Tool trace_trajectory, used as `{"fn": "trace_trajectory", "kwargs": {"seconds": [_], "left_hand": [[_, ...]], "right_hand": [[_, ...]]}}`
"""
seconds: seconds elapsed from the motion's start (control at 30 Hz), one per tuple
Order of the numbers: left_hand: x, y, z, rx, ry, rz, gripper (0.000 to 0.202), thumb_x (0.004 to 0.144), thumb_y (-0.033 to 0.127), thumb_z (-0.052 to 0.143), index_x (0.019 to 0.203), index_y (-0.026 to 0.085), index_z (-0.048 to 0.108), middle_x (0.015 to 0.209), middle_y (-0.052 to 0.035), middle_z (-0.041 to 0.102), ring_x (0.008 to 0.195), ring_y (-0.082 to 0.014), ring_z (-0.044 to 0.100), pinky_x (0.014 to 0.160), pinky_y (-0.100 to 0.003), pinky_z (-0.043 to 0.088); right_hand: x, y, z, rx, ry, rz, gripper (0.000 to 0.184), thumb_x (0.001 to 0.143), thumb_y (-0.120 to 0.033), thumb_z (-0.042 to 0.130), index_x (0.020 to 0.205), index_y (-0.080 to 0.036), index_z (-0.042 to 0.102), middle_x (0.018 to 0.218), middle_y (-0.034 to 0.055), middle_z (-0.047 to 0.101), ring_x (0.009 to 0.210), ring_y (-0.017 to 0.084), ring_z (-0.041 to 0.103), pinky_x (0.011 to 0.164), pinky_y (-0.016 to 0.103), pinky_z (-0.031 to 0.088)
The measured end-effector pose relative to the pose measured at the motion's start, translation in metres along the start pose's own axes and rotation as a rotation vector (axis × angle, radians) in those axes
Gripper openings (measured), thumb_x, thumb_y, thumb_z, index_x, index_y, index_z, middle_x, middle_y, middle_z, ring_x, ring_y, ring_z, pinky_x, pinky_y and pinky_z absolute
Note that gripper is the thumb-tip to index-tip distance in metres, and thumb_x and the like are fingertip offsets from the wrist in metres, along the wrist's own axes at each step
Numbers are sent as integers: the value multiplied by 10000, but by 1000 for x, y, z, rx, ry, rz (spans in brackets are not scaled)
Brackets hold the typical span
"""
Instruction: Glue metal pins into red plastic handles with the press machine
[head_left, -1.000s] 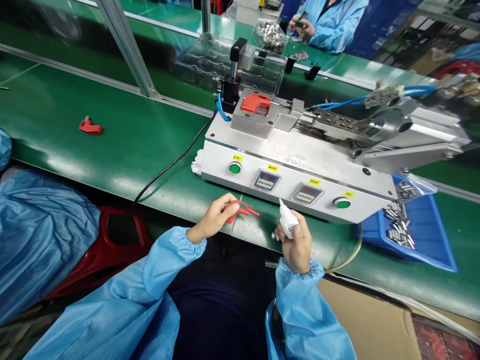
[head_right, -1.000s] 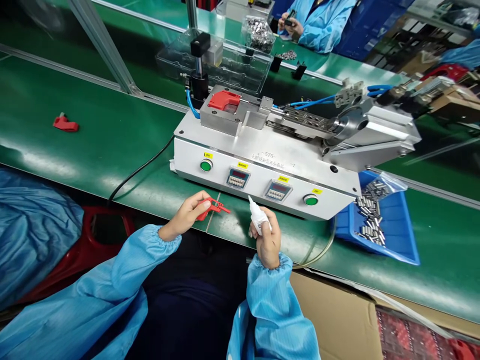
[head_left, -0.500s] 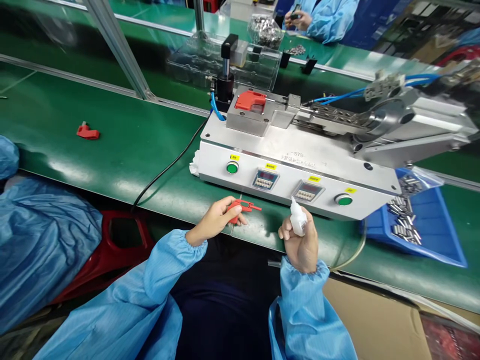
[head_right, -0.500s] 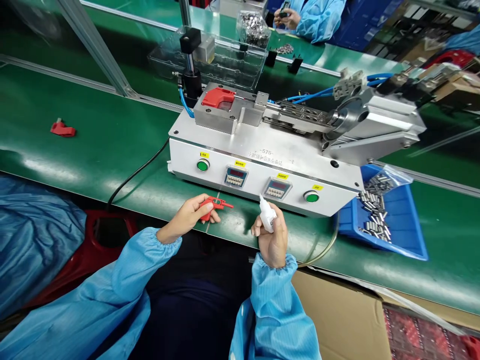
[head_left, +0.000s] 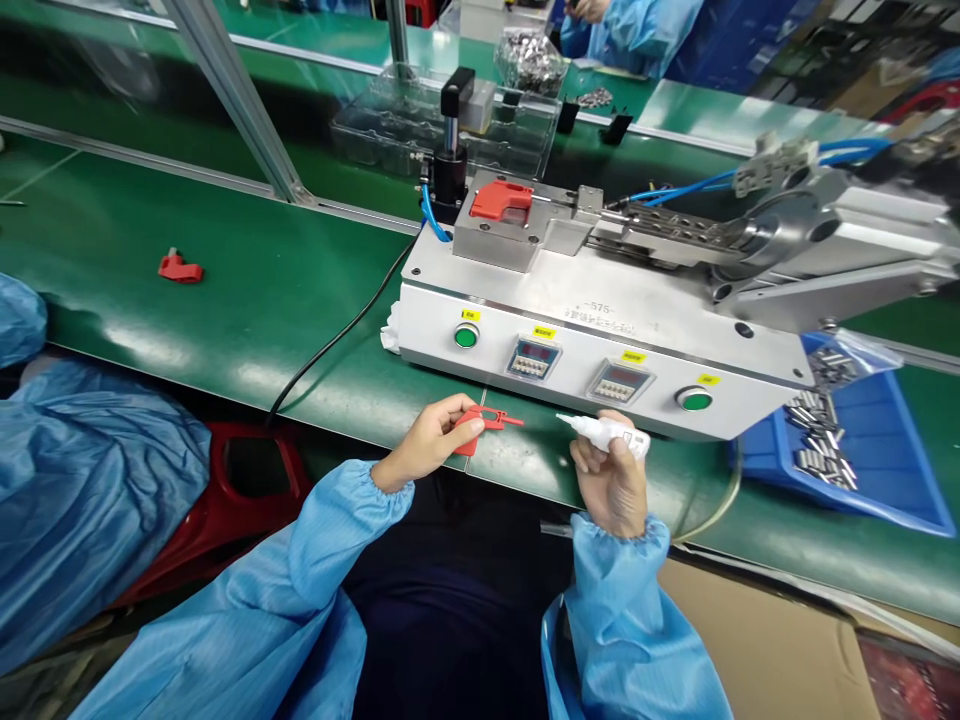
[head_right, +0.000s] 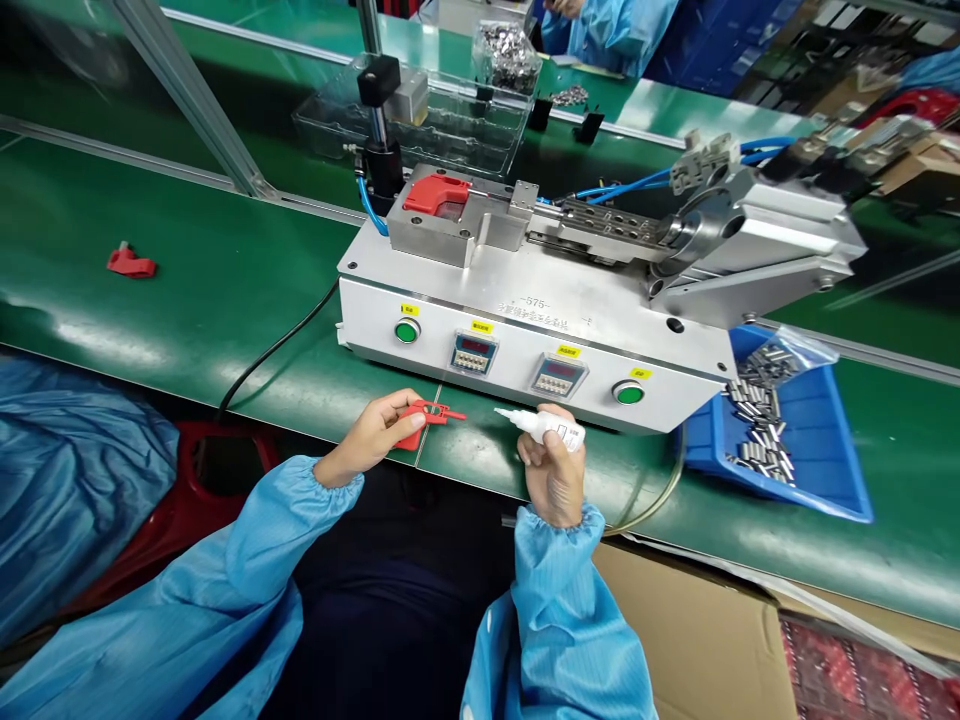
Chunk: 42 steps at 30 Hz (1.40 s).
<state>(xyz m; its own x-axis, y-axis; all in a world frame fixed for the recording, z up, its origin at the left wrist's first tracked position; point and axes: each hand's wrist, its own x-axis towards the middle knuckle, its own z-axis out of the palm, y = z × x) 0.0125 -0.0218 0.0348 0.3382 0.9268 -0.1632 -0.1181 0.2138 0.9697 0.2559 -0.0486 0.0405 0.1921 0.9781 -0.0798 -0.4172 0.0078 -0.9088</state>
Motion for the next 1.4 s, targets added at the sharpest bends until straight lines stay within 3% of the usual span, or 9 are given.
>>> {"fn": "trace_trajectory", "kwargs": {"seconds": [0.2, 0.37, 0.83, 1.4], "left_hand": [[-1, -2, 2, 1, 3, 3, 513, 827, 660, 775, 829, 180, 593, 629, 43, 527, 545, -90, 422, 520, -207, 384], [-3, -3, 1, 16, -17, 21, 485, 847, 633, 779, 842, 179, 609, 628, 49, 525, 534, -87, 438, 512, -201, 390], [-6, -7, -1, 78, -53, 75, 415, 907, 583, 744, 890, 181, 643, 676, 24, 589, 563, -109, 508, 523, -215, 410], [-6, -5, -2, 110, -39, 44, 426, 902, 603, 727, 877, 192, 620, 658, 36, 545, 561, -114, 488, 533, -229, 395]], "right_hand": [[-1, 9, 2, 14, 45, -6, 415, 774, -598, 850, 922, -241, 698, 557, -73, 425, 481, 102, 347, 485, 259, 360], [-11, 17, 8, 3, 10, -11, 426, 813, -627, 803, 928, -233, 690, 574, -53, 473, 509, 131, 432, 515, 288, 412], [-9, 23, 15, -78, 69, -72, 422, 775, -606, 827, 892, -226, 684, 534, -65, 463, 455, 111, 399, 472, 271, 378], [-10, 23, 21, -159, 107, -97, 431, 740, -608, 859, 864, -229, 694, 525, -56, 497, 435, 108, 408, 458, 270, 343]]}}
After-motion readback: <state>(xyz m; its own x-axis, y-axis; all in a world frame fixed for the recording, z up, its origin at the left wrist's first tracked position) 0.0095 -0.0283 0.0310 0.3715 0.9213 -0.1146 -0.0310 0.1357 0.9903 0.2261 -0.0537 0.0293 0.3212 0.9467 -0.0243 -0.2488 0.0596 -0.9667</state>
